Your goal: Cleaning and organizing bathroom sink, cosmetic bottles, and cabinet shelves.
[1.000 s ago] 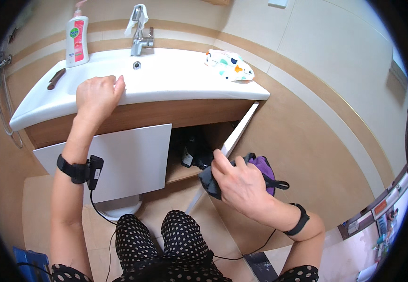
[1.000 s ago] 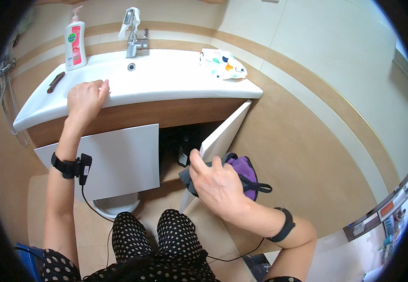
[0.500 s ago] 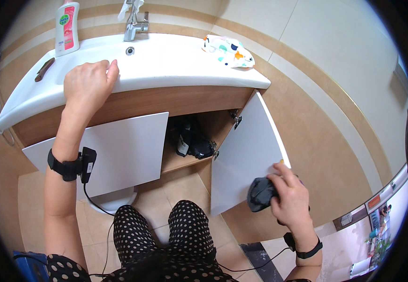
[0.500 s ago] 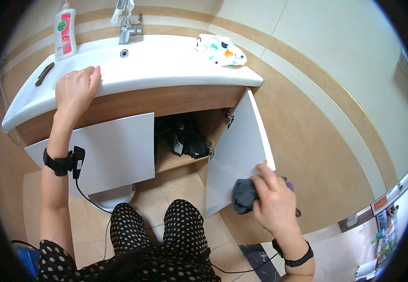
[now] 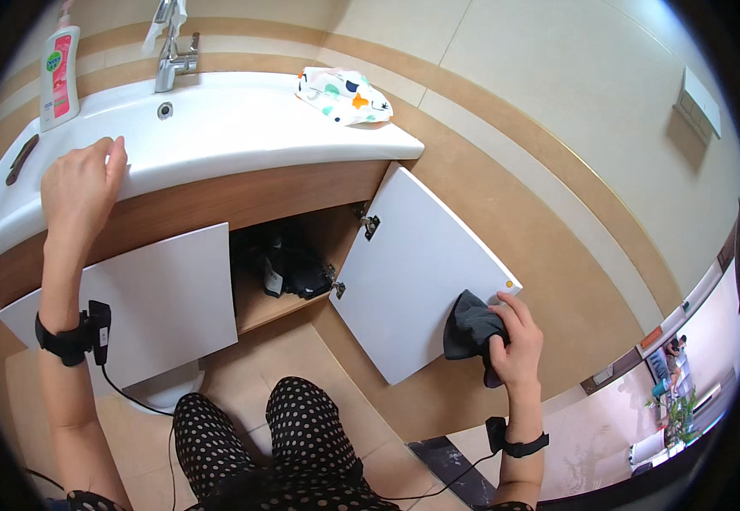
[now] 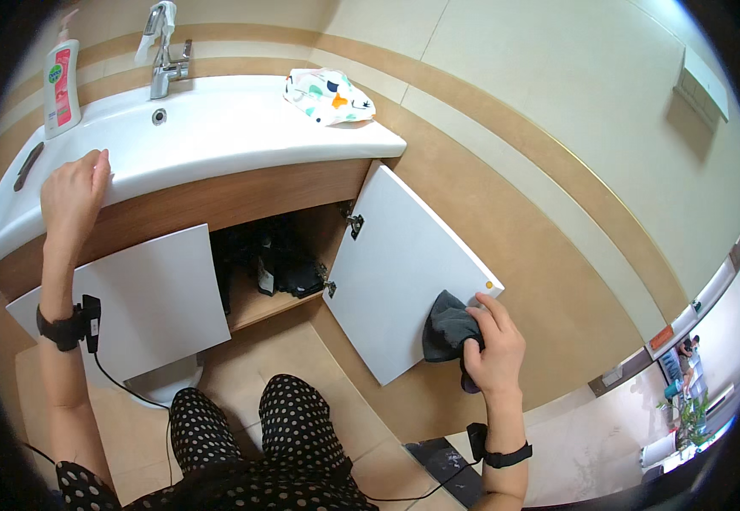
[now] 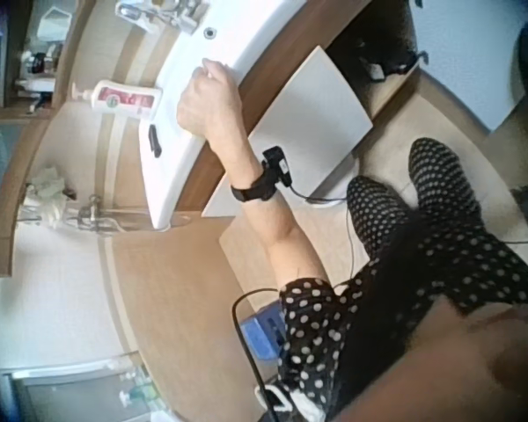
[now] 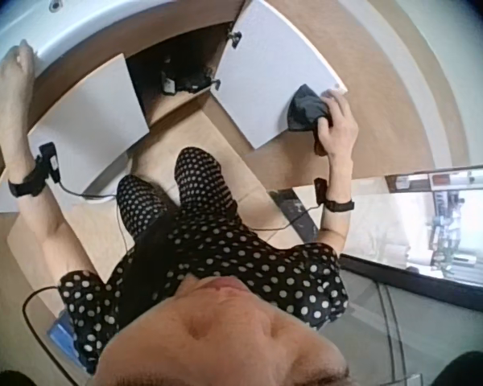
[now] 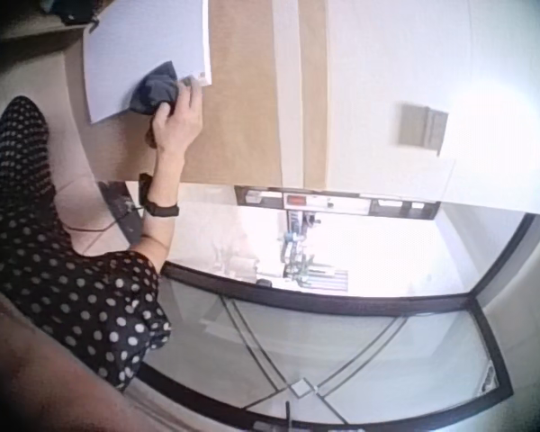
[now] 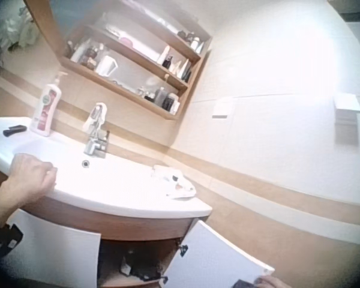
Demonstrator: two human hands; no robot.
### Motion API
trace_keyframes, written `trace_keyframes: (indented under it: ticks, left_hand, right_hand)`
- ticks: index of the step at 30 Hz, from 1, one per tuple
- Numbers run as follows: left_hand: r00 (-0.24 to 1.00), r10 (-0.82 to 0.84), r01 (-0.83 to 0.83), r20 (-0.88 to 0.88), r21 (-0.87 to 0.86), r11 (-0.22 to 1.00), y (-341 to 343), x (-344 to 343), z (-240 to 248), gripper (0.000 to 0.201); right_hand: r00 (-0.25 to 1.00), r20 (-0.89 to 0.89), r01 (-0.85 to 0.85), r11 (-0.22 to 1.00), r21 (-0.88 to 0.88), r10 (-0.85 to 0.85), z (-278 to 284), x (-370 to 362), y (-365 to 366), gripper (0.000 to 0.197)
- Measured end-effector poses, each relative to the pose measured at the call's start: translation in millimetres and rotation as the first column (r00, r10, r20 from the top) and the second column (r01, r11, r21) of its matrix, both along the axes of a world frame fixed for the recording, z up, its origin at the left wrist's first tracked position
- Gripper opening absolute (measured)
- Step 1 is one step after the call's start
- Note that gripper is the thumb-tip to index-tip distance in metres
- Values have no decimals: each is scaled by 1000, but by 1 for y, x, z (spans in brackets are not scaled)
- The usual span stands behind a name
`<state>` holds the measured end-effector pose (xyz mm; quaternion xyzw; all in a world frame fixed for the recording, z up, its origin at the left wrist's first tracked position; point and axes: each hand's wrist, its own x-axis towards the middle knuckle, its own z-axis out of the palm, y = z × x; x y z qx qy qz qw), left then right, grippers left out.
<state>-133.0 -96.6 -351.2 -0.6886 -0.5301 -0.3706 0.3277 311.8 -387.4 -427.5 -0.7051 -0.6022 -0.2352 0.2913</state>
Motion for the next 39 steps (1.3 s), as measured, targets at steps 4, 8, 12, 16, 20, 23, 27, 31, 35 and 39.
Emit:
trace_keyframes:
  ticks: [4, 8, 12, 16, 20, 23, 27, 31, 35, 39]
  left_hand:
    - [1000, 26, -25, -15, 6, 1000, 0, -2, 1, 39]
    - [998, 50, -50, -47, -18, 999, 3, -1, 0, 40]
    - [998, 59, -60, -29, -23, 998, 11, -7, -3, 41]
    - [997, 69, -70, -22, -35, 997, 14, -7, -2, 43]
    - [997, 71, -71, -28, -27, 997, 14, -6, -1, 45]
    - [998, 63, -64, -27, -12, 998, 16, -11, -4, 46]
    - [997, 75, -74, 1, -146, 987, 15, -5, -2, 49]
    - [999, 45, -45, -3, -124, 991, 19, -14, -1, 48]
    - [1000, 26, -25, 10, -71, 997, 16, -15, -5, 48]
    - [1000, 26, -26, -2, -31, 999, 10, -5, -3, 44]
  right_hand:
    - [952, -305, 23, 997, 76, 1, -2, 17, -10, 39]
    - [940, -332, 121, 843, 524, 72, 12, 5, -6, 41]
    - [929, 215, 65, 706, 705, -300, -23, 8, 29, 41]
    - [818, 287, 409, 855, 318, -498, -94, 37, 79, 46]
    - [776, 231, 517, 802, 299, -586, -112, 31, 116, 72]
    - [856, 130, 438, 834, 335, -501, -90, 21, 163, 70]
    - [880, 314, 344, 934, 98, -357, -79, 3, 222, 59]
    - [914, 403, 98, 990, -100, -49, -83, 20, 236, 50]
    - [950, 284, 136, 991, -12, -127, -67, 16, 168, 51]
    - [877, 315, 308, 928, 209, -362, -70, 27, 99, 59]
